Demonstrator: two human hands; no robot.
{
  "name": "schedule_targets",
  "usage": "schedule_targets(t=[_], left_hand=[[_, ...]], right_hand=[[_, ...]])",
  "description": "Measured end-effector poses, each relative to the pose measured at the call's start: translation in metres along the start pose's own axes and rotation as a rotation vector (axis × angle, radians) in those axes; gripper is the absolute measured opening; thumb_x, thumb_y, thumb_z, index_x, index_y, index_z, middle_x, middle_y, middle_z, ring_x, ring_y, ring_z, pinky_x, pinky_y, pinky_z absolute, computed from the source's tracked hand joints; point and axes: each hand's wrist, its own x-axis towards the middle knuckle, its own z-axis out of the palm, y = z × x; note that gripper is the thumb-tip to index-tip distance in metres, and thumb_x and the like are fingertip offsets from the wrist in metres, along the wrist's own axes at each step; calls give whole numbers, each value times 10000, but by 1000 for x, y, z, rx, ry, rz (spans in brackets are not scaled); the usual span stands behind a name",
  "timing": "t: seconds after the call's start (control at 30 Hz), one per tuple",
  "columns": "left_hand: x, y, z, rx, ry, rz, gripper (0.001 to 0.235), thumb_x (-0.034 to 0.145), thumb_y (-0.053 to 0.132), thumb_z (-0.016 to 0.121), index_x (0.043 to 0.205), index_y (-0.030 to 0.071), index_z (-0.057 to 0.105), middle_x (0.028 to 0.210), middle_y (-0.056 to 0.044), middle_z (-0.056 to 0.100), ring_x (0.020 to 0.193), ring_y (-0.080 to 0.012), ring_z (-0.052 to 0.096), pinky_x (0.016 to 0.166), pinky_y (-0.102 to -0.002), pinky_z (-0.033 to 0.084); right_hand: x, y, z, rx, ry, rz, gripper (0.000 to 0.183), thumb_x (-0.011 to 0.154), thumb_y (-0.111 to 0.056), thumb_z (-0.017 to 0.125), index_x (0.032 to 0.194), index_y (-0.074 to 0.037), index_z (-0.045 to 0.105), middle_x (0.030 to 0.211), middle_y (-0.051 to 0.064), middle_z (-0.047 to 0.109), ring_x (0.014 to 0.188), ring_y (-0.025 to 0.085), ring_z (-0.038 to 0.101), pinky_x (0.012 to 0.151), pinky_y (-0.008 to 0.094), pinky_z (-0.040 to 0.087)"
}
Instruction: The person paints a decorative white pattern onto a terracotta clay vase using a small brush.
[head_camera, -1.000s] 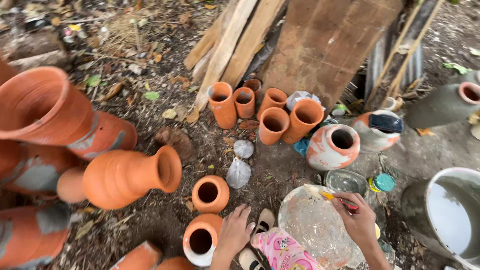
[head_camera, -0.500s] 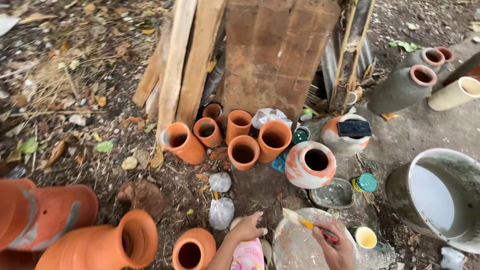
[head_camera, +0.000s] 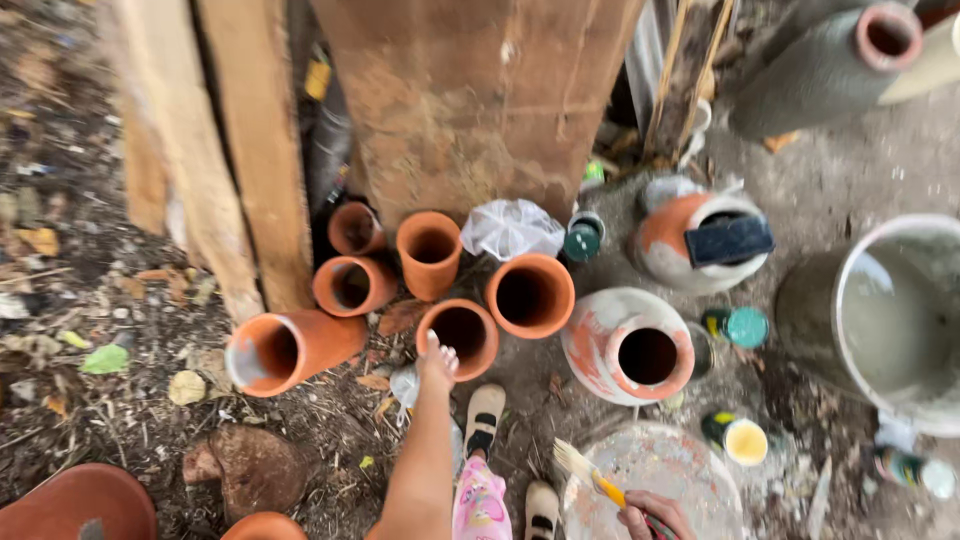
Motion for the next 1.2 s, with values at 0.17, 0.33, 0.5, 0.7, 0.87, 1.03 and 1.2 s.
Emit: schedule_targets(t=[0.17,0.33,0.5,0.7,0.87,1.03,1.2], left_hand=[[73,8,45,144,-36,-298,1077,895,791,621,1547,17,251,1420,-234,401,1225,-444,507,1061,-547,369],[159,-28,59,64,180,-282,985,885,650,709,1537,44,287,1504,-232,403,1313,-466,467,1125,-614,398],[207,-32,56,11,30,-249,490,956,306,578,1390,85,520,1359,-194,596,1230,-423,599,1028,-641,473],[167,-40,9,30,176,-129,401,863,-50,608,1241,82,591,1257,-138,657,1117,-366,659,932,-659,535],[112,-51,-29,78,341,12,507,769,-157,719,1248,-30,613,1128,-203,689,917,-376,679,688,-539,513],[49,-66,-100,122,203,-35,474,746,-155,689,1188,2,621,1081,-109,699,851,-276,708,663,-435,576],[-8,-44,-136,369,28,19,289,756,-98,762,988,15,631,822,-27,623,499,-110,456,409,-286,309]], right_hand=[[-29,11,11,-20,89,19,135,868,-20,705,1002,-7,702,1024,190,708,918,260,767,752,365,694],[-15,-3,16,-271,132,115,159,855,-21,741,1010,10,732,949,220,734,873,282,762,777,388,642],[40,-24,-1,67,-37,986,185,840,10,746,1010,75,775,902,292,757,829,339,754,795,437,605],[16,-8,-9,-234,50,458,175,867,-33,724,1021,43,758,924,263,757,862,307,749,818,430,611],[-39,9,-16,-288,152,243,159,907,-75,700,1030,22,727,978,225,742,921,288,749,871,413,606],[-51,-35,-44,-357,186,237,151,947,-117,676,1038,2,697,1032,188,727,980,270,750,923,397,602],[-51,-85,-55,-302,221,208,145,927,-87,696,1051,-15,714,1056,171,722,965,236,752,896,367,608]])
